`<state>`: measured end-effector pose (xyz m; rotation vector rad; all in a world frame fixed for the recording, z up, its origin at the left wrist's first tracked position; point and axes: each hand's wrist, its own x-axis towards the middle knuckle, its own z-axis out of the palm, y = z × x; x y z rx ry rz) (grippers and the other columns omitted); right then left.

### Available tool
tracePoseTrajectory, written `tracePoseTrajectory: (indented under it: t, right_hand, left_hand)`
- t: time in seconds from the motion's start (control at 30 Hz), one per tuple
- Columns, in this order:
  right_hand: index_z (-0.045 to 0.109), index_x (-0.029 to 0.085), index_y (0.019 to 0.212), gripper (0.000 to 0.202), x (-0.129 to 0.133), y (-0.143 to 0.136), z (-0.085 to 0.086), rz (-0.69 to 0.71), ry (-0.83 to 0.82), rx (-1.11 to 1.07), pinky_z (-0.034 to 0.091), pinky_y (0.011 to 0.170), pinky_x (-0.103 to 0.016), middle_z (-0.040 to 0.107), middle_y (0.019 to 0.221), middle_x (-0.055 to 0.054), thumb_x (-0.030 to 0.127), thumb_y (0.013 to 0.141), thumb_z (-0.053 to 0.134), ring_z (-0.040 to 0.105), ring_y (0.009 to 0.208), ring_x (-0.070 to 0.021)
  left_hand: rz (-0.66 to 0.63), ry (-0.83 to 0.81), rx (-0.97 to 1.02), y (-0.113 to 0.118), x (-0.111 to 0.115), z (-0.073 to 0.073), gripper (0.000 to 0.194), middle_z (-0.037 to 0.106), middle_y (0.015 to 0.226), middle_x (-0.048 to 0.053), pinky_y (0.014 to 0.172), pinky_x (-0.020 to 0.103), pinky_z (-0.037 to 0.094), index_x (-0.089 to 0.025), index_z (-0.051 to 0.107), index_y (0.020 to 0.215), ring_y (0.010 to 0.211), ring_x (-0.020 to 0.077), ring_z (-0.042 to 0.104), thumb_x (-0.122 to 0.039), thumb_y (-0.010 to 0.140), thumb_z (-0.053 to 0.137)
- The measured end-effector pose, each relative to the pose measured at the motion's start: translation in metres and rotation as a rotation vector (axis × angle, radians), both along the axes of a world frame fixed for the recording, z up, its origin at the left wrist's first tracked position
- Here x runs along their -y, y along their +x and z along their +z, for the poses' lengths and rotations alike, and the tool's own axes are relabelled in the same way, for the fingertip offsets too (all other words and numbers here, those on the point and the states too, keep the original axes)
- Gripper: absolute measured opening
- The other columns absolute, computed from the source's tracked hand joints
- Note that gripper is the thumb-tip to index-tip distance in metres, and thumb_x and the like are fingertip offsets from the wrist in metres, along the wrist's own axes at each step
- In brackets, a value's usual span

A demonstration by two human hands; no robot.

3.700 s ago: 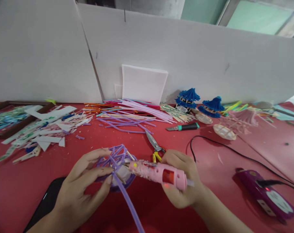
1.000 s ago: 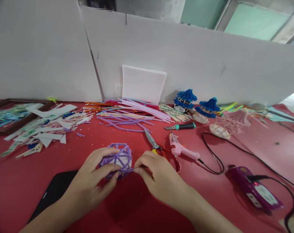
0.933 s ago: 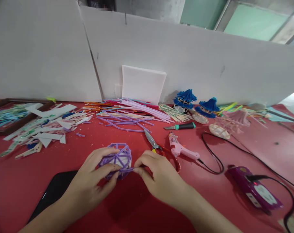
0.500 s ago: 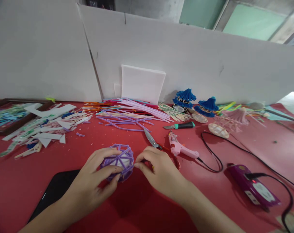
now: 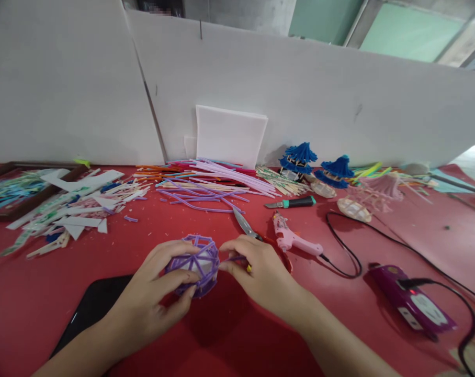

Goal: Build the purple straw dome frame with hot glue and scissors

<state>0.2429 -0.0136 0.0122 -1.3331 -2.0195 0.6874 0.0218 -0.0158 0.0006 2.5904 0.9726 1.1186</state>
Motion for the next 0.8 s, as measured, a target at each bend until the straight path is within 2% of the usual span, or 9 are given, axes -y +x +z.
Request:
tracePoseTrajectory:
  t: [0.1, 0.23, 0.4, 0.5, 0.6, 0.8]
  right_hand:
    - [0.068, 0.023, 0.105, 0.021, -0.001, 0.001, 0.000, 0.038, -0.004, 0.001, 0.051, 0.066, -0.024, 0.070, 0.092, -0.004, 0.018, 0.085, 0.064, 0.066, 0.080, -0.0149]
    - [0.068, 0.022, 0.104, 0.019, -0.002, 0.002, 0.000, 0.109, 0.000, -0.023, 0.050, 0.071, -0.024, 0.069, 0.091, -0.003, 0.017, 0.086, 0.064, 0.064, 0.080, -0.0138]
    - [0.068, 0.020, 0.099, 0.015, -0.001, 0.000, -0.001, 0.103, -0.014, -0.037, 0.050, 0.066, -0.023, 0.068, 0.089, -0.003, 0.017, 0.084, 0.066, 0.064, 0.077, -0.0132]
    - [0.068, 0.020, 0.097, 0.014, 0.000, -0.001, -0.002, 0.099, -0.001, -0.049, 0.051, 0.067, -0.023, 0.068, 0.089, -0.003, 0.018, 0.084, 0.066, 0.064, 0.078, -0.0136]
    - [0.068, 0.020, 0.096, 0.014, 0.004, -0.005, -0.004, 0.090, 0.028, -0.050, 0.052, 0.069, -0.025, 0.068, 0.089, -0.004, 0.017, 0.083, 0.065, 0.064, 0.080, -0.0150]
    - [0.065, 0.019, 0.094, 0.011, 0.016, -0.017, -0.011, 0.051, 0.134, -0.033, 0.052, 0.069, -0.028, 0.067, 0.085, -0.005, 0.017, 0.084, 0.061, 0.065, 0.077, -0.0169]
  left_hand:
    - [-0.011, -0.005, 0.001, -0.001, 0.000, 0.001, 0.021, 0.059, 0.115, 0.008, 0.094, 0.039, 0.049, -0.022, 0.066, 0.088, 0.109, 0.0222, 0.055, -0.008, 0.078, 0.055]
    - [-0.027, -0.028, -0.012, -0.002, 0.001, 0.001, 0.020, 0.058, 0.115, 0.008, 0.095, 0.037, 0.049, -0.021, 0.064, 0.088, 0.111, 0.0219, 0.054, -0.008, 0.077, 0.054]
    - [-0.021, -0.040, -0.051, -0.004, 0.004, 0.002, 0.020, 0.056, 0.118, 0.011, 0.098, 0.043, 0.047, -0.020, 0.062, 0.088, 0.116, 0.0257, 0.051, -0.009, 0.076, 0.051]
    - [-0.001, -0.031, -0.055, -0.006, 0.005, 0.005, 0.026, 0.054, 0.122, 0.012, 0.101, 0.049, 0.044, -0.019, 0.060, 0.098, 0.122, 0.0295, 0.046, -0.011, 0.075, 0.051]
    - [0.018, -0.014, -0.070, -0.005, 0.005, 0.006, 0.031, 0.054, 0.124, 0.012, 0.101, 0.050, 0.044, -0.020, 0.060, 0.105, 0.122, 0.0304, 0.045, -0.013, 0.075, 0.054]
    - [0.063, 0.054, -0.090, 0.000, 0.005, 0.002, 0.019, 0.056, 0.120, 0.012, 0.104, 0.049, 0.041, -0.017, 0.062, 0.096, 0.120, 0.0293, 0.048, -0.013, 0.078, 0.060]
